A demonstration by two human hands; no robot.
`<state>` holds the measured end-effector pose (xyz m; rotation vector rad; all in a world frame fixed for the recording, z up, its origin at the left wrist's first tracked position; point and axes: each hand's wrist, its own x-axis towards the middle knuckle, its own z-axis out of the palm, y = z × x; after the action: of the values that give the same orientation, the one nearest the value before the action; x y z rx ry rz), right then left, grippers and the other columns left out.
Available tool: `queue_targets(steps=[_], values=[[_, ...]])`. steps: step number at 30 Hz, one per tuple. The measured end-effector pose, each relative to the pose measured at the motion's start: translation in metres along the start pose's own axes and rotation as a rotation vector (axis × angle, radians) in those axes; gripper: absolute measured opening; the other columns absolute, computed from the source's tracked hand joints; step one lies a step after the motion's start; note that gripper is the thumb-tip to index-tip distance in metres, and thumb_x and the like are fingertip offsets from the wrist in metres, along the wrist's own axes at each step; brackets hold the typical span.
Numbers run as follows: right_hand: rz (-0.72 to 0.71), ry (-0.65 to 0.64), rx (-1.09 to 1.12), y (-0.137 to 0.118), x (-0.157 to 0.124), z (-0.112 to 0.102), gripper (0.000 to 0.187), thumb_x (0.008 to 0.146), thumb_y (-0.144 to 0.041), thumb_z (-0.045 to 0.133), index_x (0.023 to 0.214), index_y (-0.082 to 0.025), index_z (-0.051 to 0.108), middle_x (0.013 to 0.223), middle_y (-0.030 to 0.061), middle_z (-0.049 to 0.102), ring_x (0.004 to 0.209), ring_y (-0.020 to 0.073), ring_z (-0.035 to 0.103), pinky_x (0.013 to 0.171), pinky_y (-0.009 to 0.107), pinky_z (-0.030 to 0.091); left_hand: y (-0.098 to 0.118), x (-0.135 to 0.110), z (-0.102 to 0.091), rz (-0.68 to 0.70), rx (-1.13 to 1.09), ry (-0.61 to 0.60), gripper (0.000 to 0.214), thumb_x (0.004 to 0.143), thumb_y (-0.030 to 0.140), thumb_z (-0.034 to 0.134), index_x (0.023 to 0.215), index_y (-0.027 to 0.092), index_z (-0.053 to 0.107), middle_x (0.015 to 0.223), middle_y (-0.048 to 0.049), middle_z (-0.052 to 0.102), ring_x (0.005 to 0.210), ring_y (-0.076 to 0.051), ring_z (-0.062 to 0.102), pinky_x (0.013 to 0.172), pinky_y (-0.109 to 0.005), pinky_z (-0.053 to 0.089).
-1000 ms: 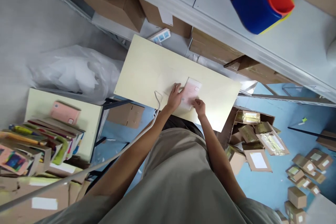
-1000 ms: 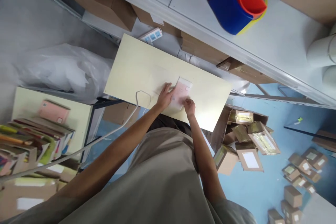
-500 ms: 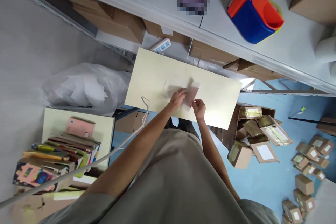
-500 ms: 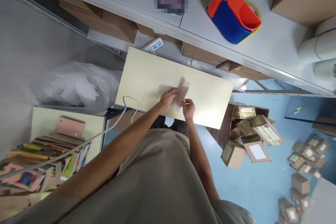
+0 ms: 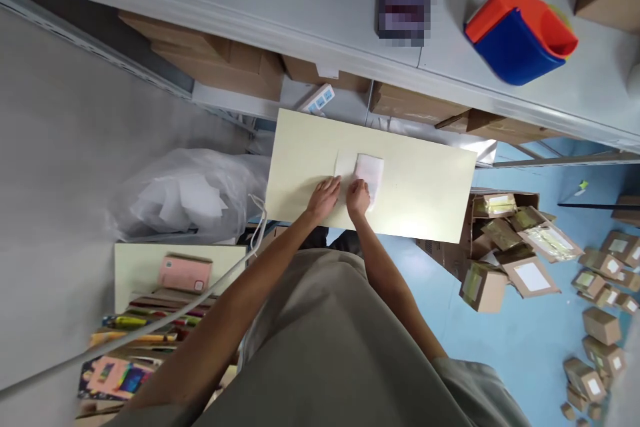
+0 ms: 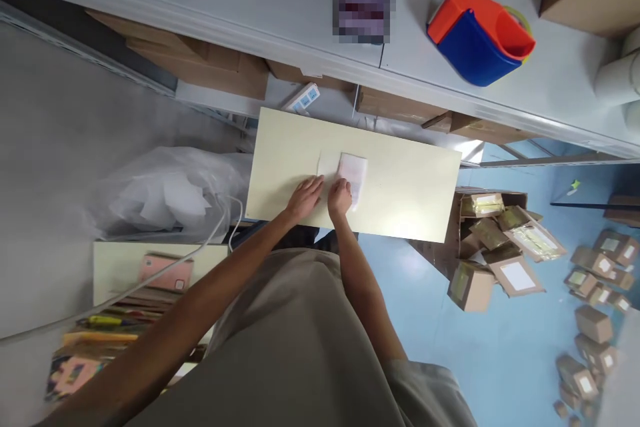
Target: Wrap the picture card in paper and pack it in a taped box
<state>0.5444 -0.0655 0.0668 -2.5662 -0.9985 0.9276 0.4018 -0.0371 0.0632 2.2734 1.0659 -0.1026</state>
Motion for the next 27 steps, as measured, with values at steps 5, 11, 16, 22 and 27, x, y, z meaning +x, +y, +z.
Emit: queue_targets(steps=[5,11,16,22,27], values=[[0.027,-0.003,0.029,0.0,-0.002,0.001,0.019,0.103,-0.021,0.047,0.114,-0.022,0.063,0.12,0.0114,0.069,0.104,0.0258,0.067,0.094,0.037,0.052,0.002,-0.001,-0.004,0.014,0.013,-0.024,0.064,0.096,0.007,0.041,0.158,0.01,0.056,0.175,-0.0163,0.043,0.164,-0.034,0.038,0.132,-0.053,0.035],[0.144,0.231,-0.009,0.024,-0.018,-0.019,0.043,0.093,-0.038,0.074,0.13,-0.019,0.062,0.138,0.0206,0.06,0.13,0.0361,0.058,0.106,0.045,0.05,-0.006,0.0,-0.013,0.092,0.003,-0.013,0.062,0.095,0.007,0.046,0.155,0.013,0.06,0.171,-0.0175,0.049,0.164,-0.034,0.038,0.134,-0.056,0.032],[0.244,0.27,-0.017,0.03,-0.022,-0.017,0.07,0.082,-0.042,0.087,0.139,-0.015,0.056,0.138,0.0269,0.061,0.132,0.042,0.059,0.109,0.05,0.049,-0.011,0.002,-0.017,0.131,0.007,-0.007,0.057,0.095,0.009,0.048,0.15,0.011,0.063,0.167,-0.0193,0.053,0.163,-0.035,0.039,0.134,-0.056,0.032],[0.303,0.233,0.024,0.024,-0.019,-0.022,0.055,0.081,-0.037,0.085,0.127,-0.017,0.063,0.132,0.0247,0.066,0.122,0.0392,0.065,0.099,0.045,0.053,-0.012,0.005,-0.015,0.152,0.031,-0.013,0.054,0.094,0.011,0.052,0.147,0.009,0.065,0.166,-0.0211,0.053,0.163,-0.038,0.038,0.135,-0.056,0.031],[0.207,0.215,0.013,0.016,-0.036,-0.036,0.019,0.097,-0.031,0.06,0.111,-0.02,0.069,0.12,0.0162,0.072,0.102,0.0299,0.071,0.085,0.037,0.054,-0.013,0.003,-0.013,0.142,0.022,-0.017,0.06,0.092,0.014,0.059,0.152,0.012,0.062,0.169,-0.0205,0.05,0.164,-0.039,0.036,0.135,-0.059,0.029]])
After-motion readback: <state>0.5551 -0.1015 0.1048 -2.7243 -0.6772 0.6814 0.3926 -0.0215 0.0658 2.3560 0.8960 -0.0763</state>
